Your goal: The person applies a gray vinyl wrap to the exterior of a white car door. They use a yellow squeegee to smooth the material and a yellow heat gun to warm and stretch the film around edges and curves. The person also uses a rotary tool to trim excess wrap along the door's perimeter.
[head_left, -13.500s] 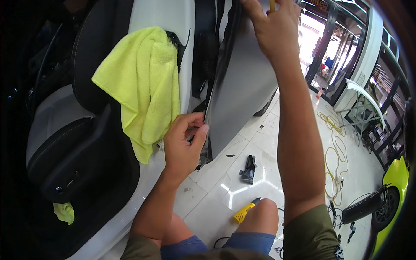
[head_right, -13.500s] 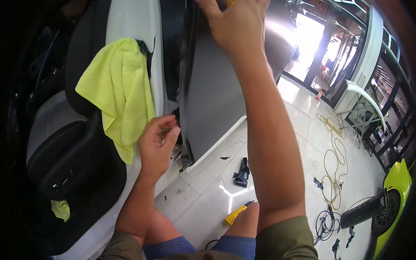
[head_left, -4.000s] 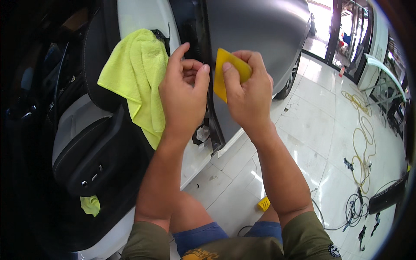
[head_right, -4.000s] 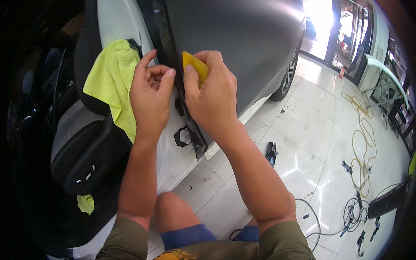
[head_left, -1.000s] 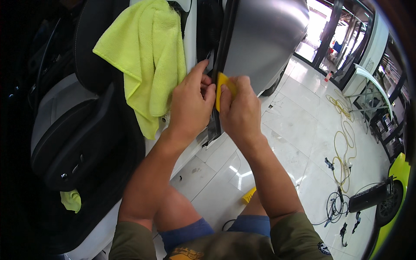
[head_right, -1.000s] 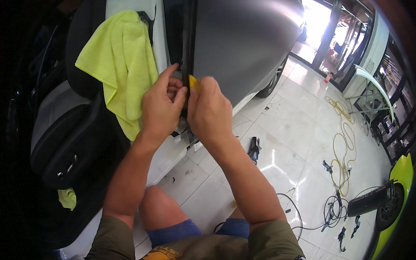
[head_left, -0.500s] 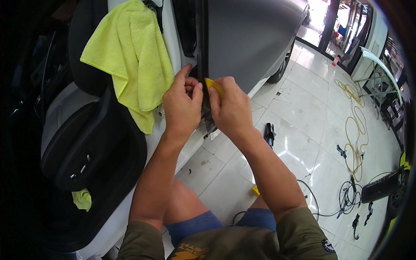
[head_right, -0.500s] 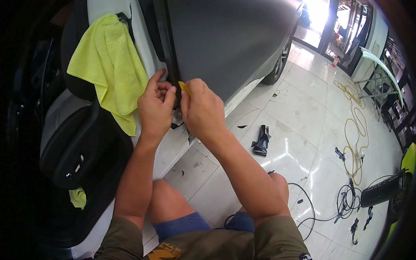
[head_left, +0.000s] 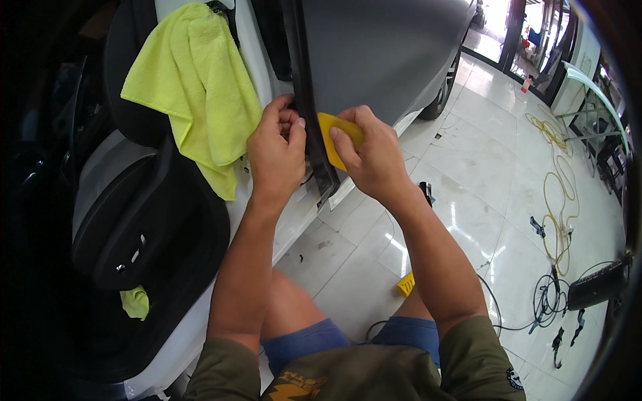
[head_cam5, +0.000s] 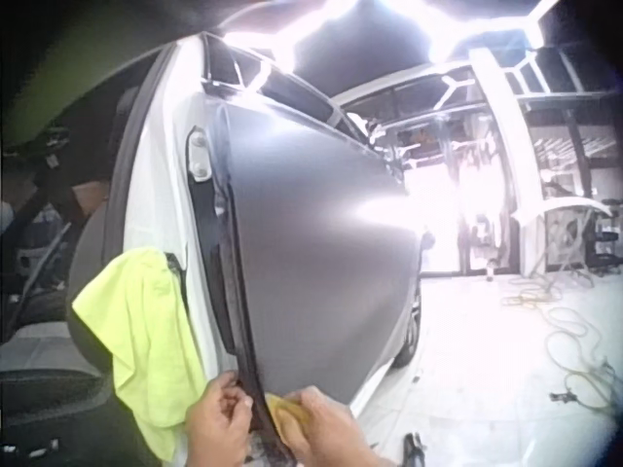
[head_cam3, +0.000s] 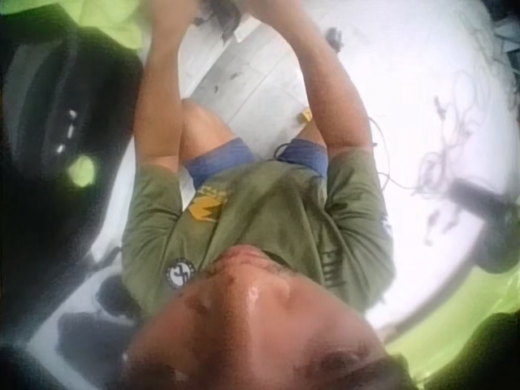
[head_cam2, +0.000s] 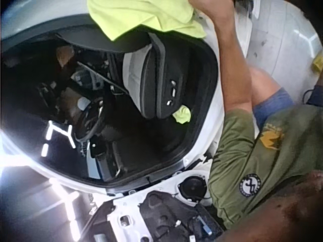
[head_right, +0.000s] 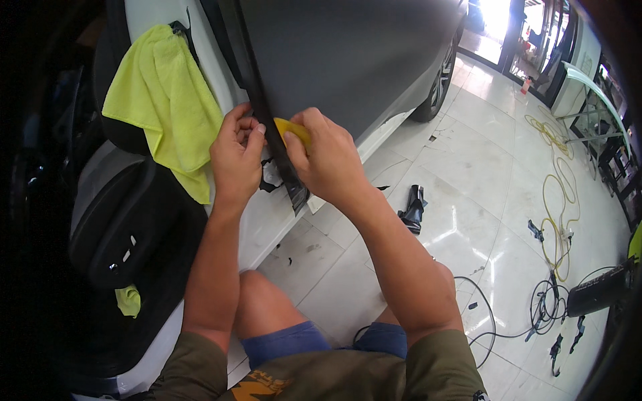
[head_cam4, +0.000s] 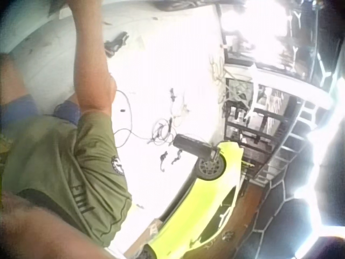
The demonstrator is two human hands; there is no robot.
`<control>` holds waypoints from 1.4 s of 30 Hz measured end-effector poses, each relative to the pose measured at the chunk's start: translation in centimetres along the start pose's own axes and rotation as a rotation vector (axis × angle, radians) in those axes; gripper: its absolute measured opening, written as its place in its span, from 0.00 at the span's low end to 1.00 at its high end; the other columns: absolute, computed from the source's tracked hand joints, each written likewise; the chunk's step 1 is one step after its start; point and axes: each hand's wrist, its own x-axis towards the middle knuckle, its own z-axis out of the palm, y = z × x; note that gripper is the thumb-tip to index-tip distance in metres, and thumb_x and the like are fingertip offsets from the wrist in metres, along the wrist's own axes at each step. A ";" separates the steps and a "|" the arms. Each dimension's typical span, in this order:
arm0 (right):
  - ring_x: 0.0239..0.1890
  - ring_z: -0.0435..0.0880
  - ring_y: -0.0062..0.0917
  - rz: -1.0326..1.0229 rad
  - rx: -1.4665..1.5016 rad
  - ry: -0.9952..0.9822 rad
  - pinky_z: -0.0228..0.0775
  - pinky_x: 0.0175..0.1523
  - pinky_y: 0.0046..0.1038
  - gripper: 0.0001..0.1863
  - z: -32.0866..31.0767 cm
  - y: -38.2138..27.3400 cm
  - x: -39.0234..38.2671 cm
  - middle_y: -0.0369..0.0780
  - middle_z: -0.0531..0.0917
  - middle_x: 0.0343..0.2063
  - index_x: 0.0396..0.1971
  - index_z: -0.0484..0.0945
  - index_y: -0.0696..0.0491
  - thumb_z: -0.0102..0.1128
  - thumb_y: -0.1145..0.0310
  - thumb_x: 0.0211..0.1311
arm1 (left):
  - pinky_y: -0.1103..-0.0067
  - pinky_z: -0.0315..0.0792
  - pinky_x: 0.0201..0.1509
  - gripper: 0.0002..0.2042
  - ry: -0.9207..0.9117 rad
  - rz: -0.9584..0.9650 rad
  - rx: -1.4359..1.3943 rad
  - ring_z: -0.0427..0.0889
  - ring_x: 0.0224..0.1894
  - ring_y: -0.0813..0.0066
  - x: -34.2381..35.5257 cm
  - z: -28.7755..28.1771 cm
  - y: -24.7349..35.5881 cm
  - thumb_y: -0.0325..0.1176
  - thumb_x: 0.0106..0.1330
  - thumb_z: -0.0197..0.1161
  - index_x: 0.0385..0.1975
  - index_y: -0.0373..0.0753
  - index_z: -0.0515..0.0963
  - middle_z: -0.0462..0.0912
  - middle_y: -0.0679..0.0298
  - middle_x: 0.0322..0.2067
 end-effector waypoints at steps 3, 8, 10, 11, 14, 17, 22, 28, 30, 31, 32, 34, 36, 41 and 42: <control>0.32 0.80 0.46 -0.046 -0.032 0.070 0.72 0.38 0.41 0.08 1.0 -0.6 0.8 0.47 0.80 0.30 0.35 0.71 0.57 0.59 0.70 0.63 | 0.79 0.75 0.37 0.16 0.011 -0.005 -0.003 0.78 0.30 0.76 -0.1 -0.1 0.1 0.22 0.64 0.59 0.52 0.28 0.75 0.80 0.62 0.30; 0.33 0.80 0.46 -0.070 -0.174 0.055 0.72 0.38 0.42 0.08 2.3 -0.7 0.6 0.47 0.79 0.30 0.35 0.70 0.57 0.58 0.70 0.62 | 0.85 0.73 0.39 0.17 -0.025 0.001 0.007 0.76 0.34 0.82 -0.4 -0.1 0.0 0.21 0.67 0.59 0.56 0.27 0.71 0.78 0.65 0.35; 0.34 0.80 0.47 -0.067 -0.196 -0.009 0.71 0.37 0.43 0.08 1.8 -0.2 0.2 0.47 0.79 0.30 0.35 0.69 0.57 0.58 0.70 0.63 | 0.85 0.73 0.39 0.18 -0.004 0.013 -0.037 0.76 0.34 0.82 -0.5 0.3 -0.2 0.21 0.67 0.59 0.56 0.27 0.71 0.77 0.65 0.34; 0.34 0.80 0.46 -0.067 -0.190 -0.079 0.72 0.38 0.42 0.09 1.4 0.1 -0.1 0.47 0.80 0.30 0.35 0.70 0.57 0.58 0.69 0.63 | 0.84 0.73 0.42 0.20 -0.025 -0.008 -0.046 0.76 0.37 0.81 -0.6 0.3 -0.2 0.21 0.67 0.58 0.58 0.28 0.70 0.77 0.64 0.37; 0.34 0.82 0.42 0.079 -0.067 -0.189 0.74 0.39 0.38 0.11 0.5 1.1 -1.5 0.47 0.81 0.30 0.36 0.71 0.58 0.60 0.67 0.63 | 0.83 0.73 0.45 0.21 -0.021 -0.051 -0.139 0.75 0.41 0.80 -1.3 0.0 -0.1 0.21 0.67 0.57 0.61 0.29 0.68 0.76 0.62 0.41; 0.32 0.84 0.34 0.579 0.359 -0.073 0.74 0.40 0.30 0.14 1.0 2.1 -5.0 0.48 0.83 0.31 0.39 0.74 0.60 0.62 0.65 0.63 | 0.81 0.74 0.49 0.23 -0.068 -0.136 -0.234 0.76 0.43 0.78 -2.4 0.2 -1.0 0.20 0.67 0.56 0.62 0.29 0.66 0.75 0.61 0.43; 0.31 0.84 0.38 0.450 0.200 0.122 0.74 0.38 0.32 0.11 3.9 0.7 -5.0 0.50 0.83 0.28 0.37 0.75 0.61 0.60 0.67 0.63 | 0.81 0.74 0.52 0.22 -0.144 -0.190 -0.261 0.78 0.43 0.78 -3.0 -0.6 -1.9 0.20 0.68 0.55 0.63 0.29 0.66 0.77 0.59 0.44; 0.32 0.83 0.48 0.253 -0.067 0.169 0.74 0.39 0.39 0.11 3.9 -1.7 -2.0 0.55 0.82 0.28 0.37 0.77 0.63 0.57 0.70 0.62 | 0.81 0.75 0.51 0.20 -0.120 -0.124 -0.316 0.80 0.45 0.76 -2.7 -0.9 -1.4 0.21 0.69 0.55 0.61 0.29 0.68 0.80 0.57 0.46; 0.31 0.83 0.49 0.240 -0.063 0.192 0.74 0.39 0.39 0.11 3.8 -2.3 -1.0 0.55 0.83 0.27 0.37 0.77 0.64 0.57 0.70 0.62 | 0.80 0.76 0.47 0.19 -0.046 -0.085 -0.327 0.83 0.43 0.75 -2.5 -0.6 -1.0 0.21 0.67 0.56 0.58 0.29 0.71 0.82 0.56 0.43; 0.31 0.83 0.49 0.222 -0.054 0.213 0.74 0.39 0.39 0.11 3.7 -2.5 -0.5 0.55 0.83 0.27 0.36 0.77 0.64 0.57 0.70 0.62 | 0.80 0.76 0.47 0.19 -0.055 -0.088 -0.316 0.83 0.43 0.75 -2.4 -0.5 -0.9 0.21 0.68 0.56 0.58 0.29 0.71 0.82 0.56 0.43; 0.30 0.83 0.48 0.205 -0.046 0.234 0.74 0.39 0.39 0.11 3.6 -2.7 0.0 0.55 0.83 0.27 0.36 0.78 0.64 0.57 0.70 0.62 | 0.80 0.76 0.48 0.18 -0.063 -0.091 -0.305 0.83 0.42 0.75 -2.3 -0.5 -0.8 0.22 0.68 0.56 0.58 0.29 0.72 0.82 0.56 0.43; 0.29 0.83 0.48 0.186 0.010 0.240 0.74 0.38 0.38 0.11 3.7 -3.4 0.8 0.54 0.82 0.26 0.36 0.78 0.63 0.58 0.69 0.62 | 0.79 0.77 0.48 0.17 -0.064 -0.095 -0.299 0.83 0.42 0.74 -2.1 -0.7 -0.8 0.23 0.70 0.54 0.58 0.29 0.71 0.82 0.55 0.44; 0.29 0.84 0.46 0.182 0.076 0.237 0.75 0.38 0.36 0.11 3.5 -3.5 0.7 0.54 0.82 0.25 0.36 0.78 0.63 0.58 0.69 0.62 | 0.78 0.77 0.49 0.17 -0.054 -0.107 -0.321 0.82 0.42 0.73 -2.0 -1.0 -1.0 0.24 0.71 0.53 0.58 0.28 0.71 0.82 0.54 0.44; 0.28 0.84 0.43 0.338 0.215 0.241 0.75 0.38 0.34 0.12 3.8 -1.8 -2.2 0.52 0.83 0.24 0.37 0.78 0.63 0.58 0.67 0.64 | 0.78 0.77 0.51 0.17 -0.071 -0.138 -0.410 0.82 0.42 0.72 -1.7 -1.2 -0.1 0.26 0.74 0.50 0.60 0.26 0.68 0.81 0.54 0.44; 0.28 0.84 0.43 0.390 0.208 0.241 0.75 0.38 0.34 0.12 4.0 -1.6 -2.5 0.52 0.83 0.24 0.37 0.78 0.63 0.58 0.67 0.64 | 0.78 0.77 0.51 0.18 -0.077 -0.131 -0.388 0.82 0.43 0.72 -1.6 -1.3 -0.2 0.26 0.74 0.50 0.60 0.26 0.67 0.81 0.54 0.44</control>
